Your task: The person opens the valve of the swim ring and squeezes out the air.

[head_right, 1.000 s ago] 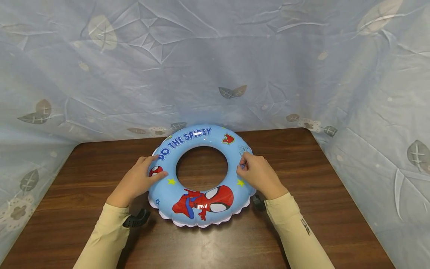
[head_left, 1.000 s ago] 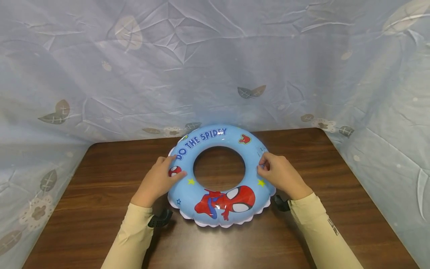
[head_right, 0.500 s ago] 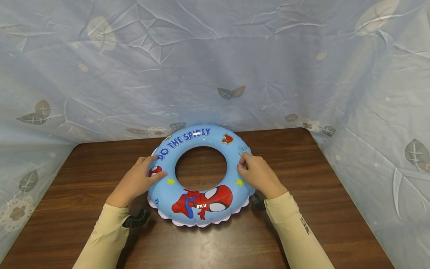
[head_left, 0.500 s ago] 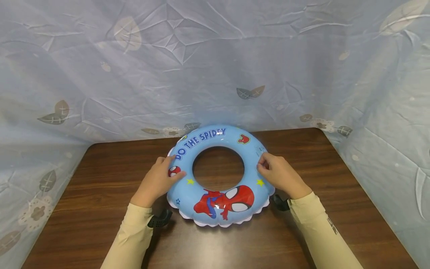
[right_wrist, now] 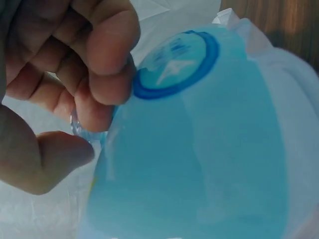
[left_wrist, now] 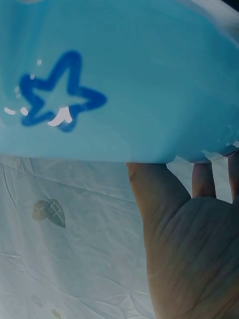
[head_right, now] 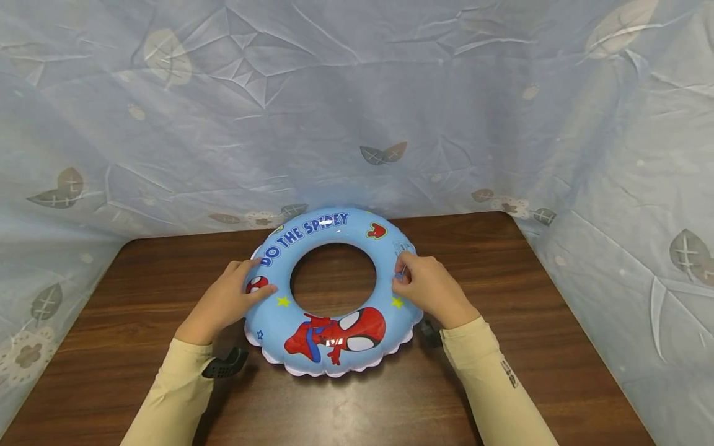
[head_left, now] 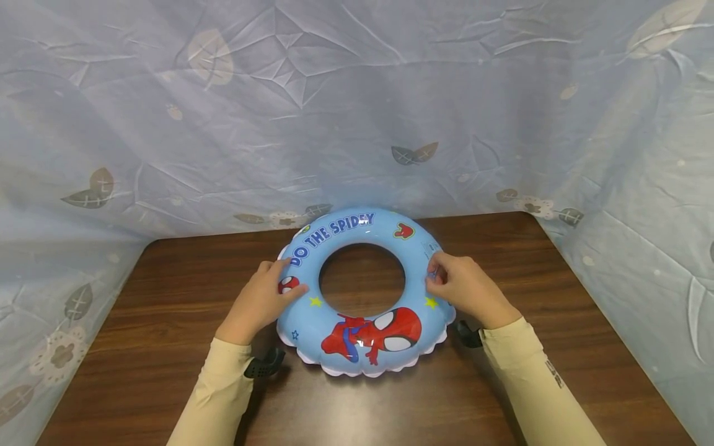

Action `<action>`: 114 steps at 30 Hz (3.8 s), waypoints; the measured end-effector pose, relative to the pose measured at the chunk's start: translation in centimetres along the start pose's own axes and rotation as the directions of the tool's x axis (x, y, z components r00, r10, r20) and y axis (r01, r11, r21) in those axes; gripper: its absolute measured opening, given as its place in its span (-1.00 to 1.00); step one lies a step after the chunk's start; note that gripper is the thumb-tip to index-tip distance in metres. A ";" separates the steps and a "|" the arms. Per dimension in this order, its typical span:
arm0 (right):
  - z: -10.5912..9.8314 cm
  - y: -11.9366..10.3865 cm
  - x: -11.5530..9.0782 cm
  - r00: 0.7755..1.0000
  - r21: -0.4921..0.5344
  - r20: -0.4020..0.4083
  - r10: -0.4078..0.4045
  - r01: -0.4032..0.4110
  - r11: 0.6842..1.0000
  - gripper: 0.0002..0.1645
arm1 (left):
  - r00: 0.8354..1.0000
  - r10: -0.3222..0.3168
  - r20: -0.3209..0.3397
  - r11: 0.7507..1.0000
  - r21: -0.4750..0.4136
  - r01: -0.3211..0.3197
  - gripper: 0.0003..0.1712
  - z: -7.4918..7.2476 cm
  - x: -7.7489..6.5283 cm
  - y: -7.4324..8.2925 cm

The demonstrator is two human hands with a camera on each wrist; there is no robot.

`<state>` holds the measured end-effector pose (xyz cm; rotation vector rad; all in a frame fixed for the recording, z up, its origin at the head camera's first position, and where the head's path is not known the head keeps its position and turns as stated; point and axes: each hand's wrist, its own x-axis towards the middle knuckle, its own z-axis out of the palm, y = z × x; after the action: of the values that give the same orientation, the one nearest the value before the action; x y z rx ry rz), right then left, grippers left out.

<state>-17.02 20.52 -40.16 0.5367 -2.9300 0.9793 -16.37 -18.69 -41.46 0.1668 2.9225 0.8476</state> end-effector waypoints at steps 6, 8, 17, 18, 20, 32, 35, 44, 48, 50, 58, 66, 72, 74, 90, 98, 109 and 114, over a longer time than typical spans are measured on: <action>0.3 -0.3 -0.2 1.000 -0.041 -0.029 0.002 -0.003 0.999 -0.85 | 1.000 0.001 0.001 1.000 0.003 -0.001 -0.04 0.0 -0.1 0.0; 0.4 -0.3 -0.2 0.999 -0.055 -0.041 0.001 -0.003 0.999 -0.86 | 1.000 0.000 -0.001 1.000 0.005 0.000 -0.04 0.0 -0.1 0.1; 0.7 -0.2 -0.3 0.998 -0.069 -0.068 -0.018 0.013 0.998 -0.85 | 1.000 0.011 -0.011 1.000 0.009 -0.011 -0.05 0.0 -0.2 0.2; 0.7 -0.2 -0.3 0.998 -0.068 -0.068 -0.015 0.010 0.998 -0.85 | 1.000 0.012 -0.012 1.000 0.009 -0.011 -0.05 0.0 -0.2 0.2; 0.8 -0.1 -0.3 0.998 -0.066 -0.066 -0.008 0.004 0.998 -0.86 | 1.000 0.014 -0.012 1.000 0.009 -0.014 -0.05 0.0 -0.2 0.2; 0.9 0.0 0.1 0.999 -0.058 -0.046 0.022 -0.025 0.998 -0.87 | 1.000 0.003 -0.002 1.000 0.011 -0.003 -0.04 0.1 0.1 0.0; 1.0 0.0 0.1 0.998 -0.056 -0.042 0.040 -0.042 0.998 -0.86 | 1.000 0.000 0.000 1.000 0.012 0.000 -0.03 0.2 0.1 0.0; 1.0 -0.1 0.1 0.998 -0.072 -0.029 0.057 -0.059 0.996 -0.88 | 1.000 -0.001 0.000 1.000 0.008 0.001 -0.04 0.2 -0.1 0.1; 1.1 -0.1 0.1 0.998 -0.074 -0.037 0.049 -0.052 0.996 -0.88 | 1.000 0.001 -0.001 1.000 0.011 -0.001 -0.05 0.2 -0.1 0.1; 1.1 0.0 0.1 0.998 -0.074 -0.042 0.046 -0.049 0.996 -0.88 | 1.000 0.001 -0.002 1.000 0.014 -0.001 -0.05 0.2 -0.1 0.1; 1.1 -0.1 0.1 0.998 -0.061 -0.047 0.052 -0.055 0.997 -0.89 | 1.000 0.006 -0.008 1.000 0.011 -0.005 -0.05 0.2 -0.1 0.0; 1.1 -0.2 0.1 0.996 -0.054 -0.041 0.078 -0.081 0.995 -0.90 | 1.000 0.004 -0.006 1.000 0.022 -0.004 -0.04 0.2 -0.1 0.2; 1.1 -0.2 0.1 0.992 -0.022 -0.057 0.111 -0.112 0.993 -0.90 | 1.000 0.002 -0.005 1.000 0.016 -0.002 -0.04 0.3 -0.2 0.1; 1.1 -0.1 0.1 0.990 -0.005 -0.055 0.130 -0.130 0.991 -0.88 | 1.000 0.001 -0.005 1.000 0.016 0.000 -0.04 0.3 -0.2 0.0; 0.0 0.8 0.0 0.990 0.018 -0.010 0.143 -0.143 0.990 -0.80 | 0.999 0.026 -0.027 1.000 0.005 -0.026 -0.02 0.2 -0.1 -0.4; -1.0 1.1 -0.4 0.985 -0.044 0.054 0.163 -0.161 0.986 -0.43 | 0.985 0.166 -0.041 0.986 0.032 -0.165 0.06 0.7 0.1 -0.6; -0.8 1.6 -0.5 0.969 -0.066 0.139 0.205 -0.198 0.978 0.15 | 0.979 0.184 0.087 0.983 0.004 -0.185 0.22 1.0 0.0 -0.1; -0.6 1.6 -0.4 0.973 -0.063 0.133 0.191 -0.184 0.981 0.13 | 0.981 0.154 0.117 0.988 -0.017 -0.153 0.21 1.0 -0.2 0.0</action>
<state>-17.21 22.25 -40.65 0.3439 -3.1680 0.9148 -16.01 -18.15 -42.31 0.4313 2.8238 0.8385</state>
